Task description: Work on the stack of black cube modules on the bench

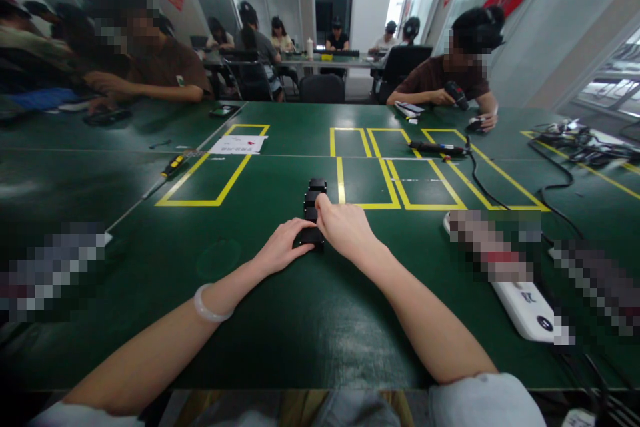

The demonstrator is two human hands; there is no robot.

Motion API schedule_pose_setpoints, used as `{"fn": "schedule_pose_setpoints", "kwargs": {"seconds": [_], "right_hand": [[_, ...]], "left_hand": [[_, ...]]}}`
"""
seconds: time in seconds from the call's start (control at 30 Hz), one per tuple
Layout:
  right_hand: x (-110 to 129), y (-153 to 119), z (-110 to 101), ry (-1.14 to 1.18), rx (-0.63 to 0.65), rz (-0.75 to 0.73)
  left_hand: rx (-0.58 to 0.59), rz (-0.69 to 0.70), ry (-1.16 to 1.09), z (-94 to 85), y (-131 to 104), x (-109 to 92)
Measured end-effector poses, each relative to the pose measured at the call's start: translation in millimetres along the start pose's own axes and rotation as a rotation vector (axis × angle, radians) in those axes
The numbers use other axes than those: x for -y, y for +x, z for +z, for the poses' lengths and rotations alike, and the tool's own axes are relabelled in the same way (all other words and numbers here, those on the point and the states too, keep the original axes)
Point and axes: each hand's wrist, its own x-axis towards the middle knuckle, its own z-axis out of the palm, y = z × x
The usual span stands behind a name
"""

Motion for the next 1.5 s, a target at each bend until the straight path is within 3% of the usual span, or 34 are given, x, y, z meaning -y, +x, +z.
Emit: {"fn": "schedule_pose_setpoints", "kwargs": {"seconds": [0.37, 1.5], "right_hand": [[2.3, -0.1, -5.1, -0.064, 0.041, 0.012], [2.9, -0.6, -1.4, -0.026, 0.001, -0.03]], "left_hand": [[-0.004, 0.007, 0.009, 2.0, 0.3, 2.1], [-0.005, 0.021, 0.003, 2.0, -0.3, 3.5]]}}
